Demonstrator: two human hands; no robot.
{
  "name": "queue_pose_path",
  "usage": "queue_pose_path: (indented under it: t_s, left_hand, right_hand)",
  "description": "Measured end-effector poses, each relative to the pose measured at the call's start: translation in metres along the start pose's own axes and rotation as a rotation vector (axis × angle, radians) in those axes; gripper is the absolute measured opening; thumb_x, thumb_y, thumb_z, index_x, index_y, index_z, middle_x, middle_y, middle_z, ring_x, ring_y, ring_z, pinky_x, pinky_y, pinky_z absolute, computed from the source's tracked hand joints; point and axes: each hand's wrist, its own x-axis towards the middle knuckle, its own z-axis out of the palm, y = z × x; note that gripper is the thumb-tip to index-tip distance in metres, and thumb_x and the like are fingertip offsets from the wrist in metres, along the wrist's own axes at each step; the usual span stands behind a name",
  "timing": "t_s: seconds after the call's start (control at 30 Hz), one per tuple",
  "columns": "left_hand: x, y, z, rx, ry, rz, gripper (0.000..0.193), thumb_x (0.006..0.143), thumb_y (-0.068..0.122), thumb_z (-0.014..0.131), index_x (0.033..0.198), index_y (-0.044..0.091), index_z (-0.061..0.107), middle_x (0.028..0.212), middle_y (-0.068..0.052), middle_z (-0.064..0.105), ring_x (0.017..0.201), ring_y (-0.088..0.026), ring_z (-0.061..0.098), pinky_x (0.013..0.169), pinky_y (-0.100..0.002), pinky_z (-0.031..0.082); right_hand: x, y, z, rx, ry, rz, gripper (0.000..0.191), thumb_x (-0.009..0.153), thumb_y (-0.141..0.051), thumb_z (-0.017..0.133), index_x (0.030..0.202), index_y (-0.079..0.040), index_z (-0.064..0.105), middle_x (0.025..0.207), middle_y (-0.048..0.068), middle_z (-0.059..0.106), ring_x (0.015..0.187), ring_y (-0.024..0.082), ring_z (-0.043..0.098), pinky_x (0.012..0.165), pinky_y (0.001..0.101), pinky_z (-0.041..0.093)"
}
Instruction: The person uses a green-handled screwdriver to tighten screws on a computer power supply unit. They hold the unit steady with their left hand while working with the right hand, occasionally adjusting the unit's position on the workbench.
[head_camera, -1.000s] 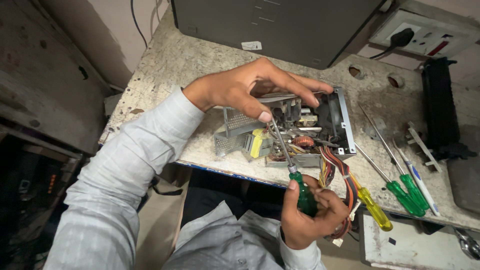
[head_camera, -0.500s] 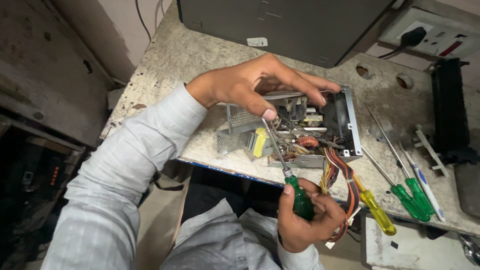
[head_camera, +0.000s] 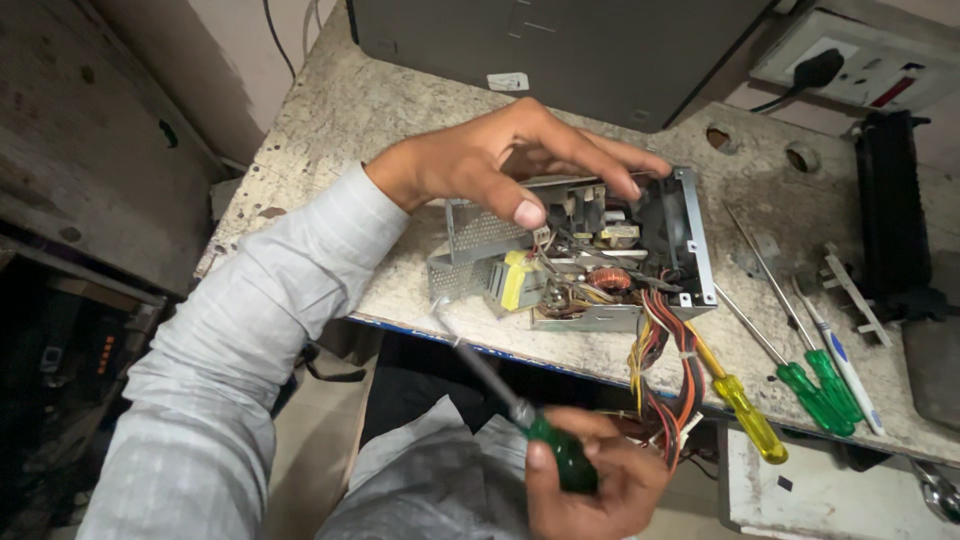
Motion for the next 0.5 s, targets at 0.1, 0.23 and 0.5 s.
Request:
queue_pose_path:
  t_s: [0.1, 0.23, 0.5]
  left_hand:
    - [0.001, 0.0, 0.001, 0.006, -0.007, -0.004, 0.07, 0.086, 0.045, 0.081, 0.139, 0.001, 0.066, 0.163, -0.023, 0.048, 0.154, -0.034, 0.047, 0.135, -0.043, 0.032]
    - [0.002, -0.001, 0.002, -0.001, -0.012, -0.001, 0.07, 0.088, 0.046, 0.081, 0.139, 0.001, 0.067, 0.164, -0.024, 0.048, 0.153, -0.034, 0.045, 0.133, -0.043, 0.029]
    - [0.003, -0.004, 0.003, 0.076, 0.009, -0.034, 0.069, 0.086, 0.054, 0.077, 0.133, 0.005, 0.07, 0.163, -0.023, 0.049, 0.15, -0.038, 0.056, 0.132, -0.048, 0.04]
  right_hand:
    - [-0.001, -0.016, -0.008, -0.01, -0.058, 0.015, 0.052, 0.083, -0.003, 0.077, 0.113, -0.01, 0.035, 0.089, 0.022, 0.073, 0.09, 0.023, 0.066, 0.088, 0.033, 0.055]
    - [0.014, -0.031, -0.016, 0.053, -0.042, -0.004, 0.051, 0.087, -0.008, 0.079, 0.116, -0.011, 0.036, 0.095, 0.023, 0.072, 0.081, 0.019, 0.07, 0.075, 0.0266, 0.058]
    - [0.067, -0.067, -0.068, 0.044, 0.124, 0.097, 0.048, 0.094, -0.01, 0.078, 0.117, -0.011, 0.035, 0.089, 0.022, 0.071, 0.058, 0.013, 0.064, 0.054, 0.0256, 0.054]
